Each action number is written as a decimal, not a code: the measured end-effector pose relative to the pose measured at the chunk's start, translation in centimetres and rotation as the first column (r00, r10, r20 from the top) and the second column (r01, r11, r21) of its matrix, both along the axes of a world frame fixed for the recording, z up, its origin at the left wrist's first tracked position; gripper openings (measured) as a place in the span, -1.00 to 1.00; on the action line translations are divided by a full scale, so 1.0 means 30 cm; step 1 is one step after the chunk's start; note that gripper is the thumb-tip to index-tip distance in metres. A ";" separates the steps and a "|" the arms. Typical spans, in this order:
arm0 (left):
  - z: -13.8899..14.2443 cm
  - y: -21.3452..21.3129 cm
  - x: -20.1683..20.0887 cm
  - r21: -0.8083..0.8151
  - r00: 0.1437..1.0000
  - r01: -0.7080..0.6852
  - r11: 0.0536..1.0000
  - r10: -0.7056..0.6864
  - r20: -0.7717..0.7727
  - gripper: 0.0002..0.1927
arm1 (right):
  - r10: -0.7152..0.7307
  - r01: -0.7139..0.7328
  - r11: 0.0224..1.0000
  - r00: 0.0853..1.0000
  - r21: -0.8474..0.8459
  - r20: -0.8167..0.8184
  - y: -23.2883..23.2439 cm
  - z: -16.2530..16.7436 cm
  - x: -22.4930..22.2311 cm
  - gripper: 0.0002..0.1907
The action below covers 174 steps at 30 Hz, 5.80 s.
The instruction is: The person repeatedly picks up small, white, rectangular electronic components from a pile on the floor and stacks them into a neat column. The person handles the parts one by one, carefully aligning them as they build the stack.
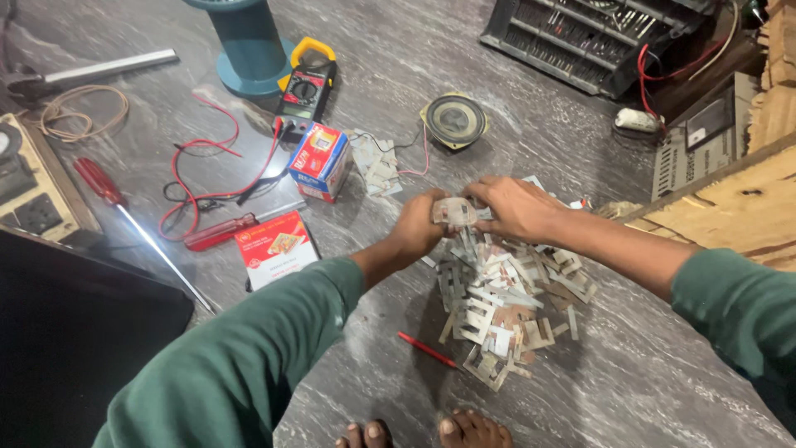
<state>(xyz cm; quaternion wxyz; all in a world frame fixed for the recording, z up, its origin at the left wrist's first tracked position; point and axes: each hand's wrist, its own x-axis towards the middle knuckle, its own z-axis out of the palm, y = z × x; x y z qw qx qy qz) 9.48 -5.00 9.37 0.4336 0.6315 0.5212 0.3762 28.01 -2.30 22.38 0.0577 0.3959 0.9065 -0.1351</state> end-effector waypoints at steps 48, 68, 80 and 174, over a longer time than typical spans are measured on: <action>-0.043 0.060 0.072 0.170 0.934 0.145 0.975 -0.078 -0.348 -0.40 | -0.380 0.472 0.829 0.869 -0.300 0.316 0.255 -0.283 0.216 -0.81; 0.072 -0.082 -0.097 0.077 0.930 -0.076 0.994 0.098 -0.355 -0.56 | -0.668 0.387 0.564 0.733 -0.730 -0.127 0.253 -0.247 -0.008 -0.84; 0.071 -0.123 -0.141 0.039 0.957 -0.061 0.997 0.069 -0.281 -0.59 | -0.619 0.396 0.545 0.785 -0.739 -0.036 0.209 -0.339 -0.089 -0.86; -0.073 -0.071 -0.301 0.043 0.928 -0.066 0.997 0.077 -0.364 -0.50 | 0.335 -0.327 0.942 0.932 -0.075 0.136 0.115 -0.106 -0.450 -0.58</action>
